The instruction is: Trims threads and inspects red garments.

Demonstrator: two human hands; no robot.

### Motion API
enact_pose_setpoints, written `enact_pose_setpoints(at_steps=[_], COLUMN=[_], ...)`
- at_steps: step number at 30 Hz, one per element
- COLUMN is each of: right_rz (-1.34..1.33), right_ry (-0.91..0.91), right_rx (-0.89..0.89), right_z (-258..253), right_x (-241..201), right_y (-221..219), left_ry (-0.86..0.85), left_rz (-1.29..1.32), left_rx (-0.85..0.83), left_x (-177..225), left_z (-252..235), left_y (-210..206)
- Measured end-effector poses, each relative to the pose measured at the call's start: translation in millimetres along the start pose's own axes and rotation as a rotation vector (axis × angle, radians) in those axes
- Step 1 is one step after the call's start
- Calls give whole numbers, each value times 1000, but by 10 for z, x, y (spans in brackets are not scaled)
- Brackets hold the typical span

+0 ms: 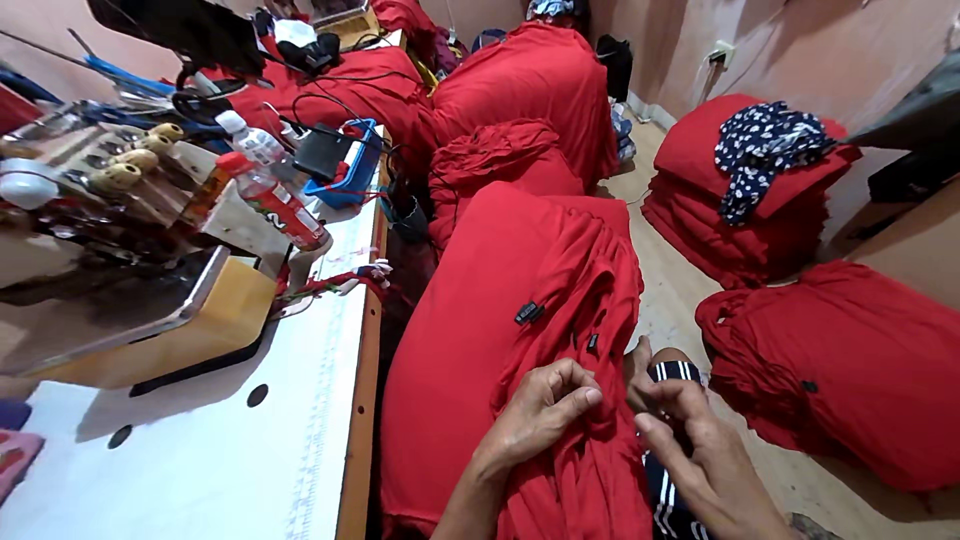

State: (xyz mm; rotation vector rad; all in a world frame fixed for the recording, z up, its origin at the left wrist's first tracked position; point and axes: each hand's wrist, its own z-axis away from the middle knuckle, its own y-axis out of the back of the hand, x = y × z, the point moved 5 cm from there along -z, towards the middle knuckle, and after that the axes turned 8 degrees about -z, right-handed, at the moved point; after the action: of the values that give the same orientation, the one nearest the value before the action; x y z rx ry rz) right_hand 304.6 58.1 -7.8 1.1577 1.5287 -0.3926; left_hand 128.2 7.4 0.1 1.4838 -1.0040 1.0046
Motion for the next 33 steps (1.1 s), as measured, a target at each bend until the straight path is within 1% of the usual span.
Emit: enact_pose_setpoints(at_steps=[2, 6, 14, 21, 27, 30, 33], right_rz=[73, 250, 369, 474, 487, 419, 307], right_ry=[62, 182, 289, 346, 335, 199, 219], right_rx=[-16, 60, 138, 175, 143, 60, 120], right_z=[22, 13, 26, 41, 33, -5, 12], right_x=[-43, -91, -105, -189, -183, -259, -84], right_y=[-53, -133, -225, -200, -222, -183, -119], left_ry=[18, 5, -11, -26, -35, -45, -6], left_rz=[29, 50, 58, 63, 68, 48, 100], left_rx=[1, -26, -38, -51, -58, -51, -21], left_x=[-8, -7, -1, -8, 4, 16, 8], left_z=[-8, 1, 2, 3, 2, 6, -2], left_y=[2, -1, 4, -2, -4, 5, 12])
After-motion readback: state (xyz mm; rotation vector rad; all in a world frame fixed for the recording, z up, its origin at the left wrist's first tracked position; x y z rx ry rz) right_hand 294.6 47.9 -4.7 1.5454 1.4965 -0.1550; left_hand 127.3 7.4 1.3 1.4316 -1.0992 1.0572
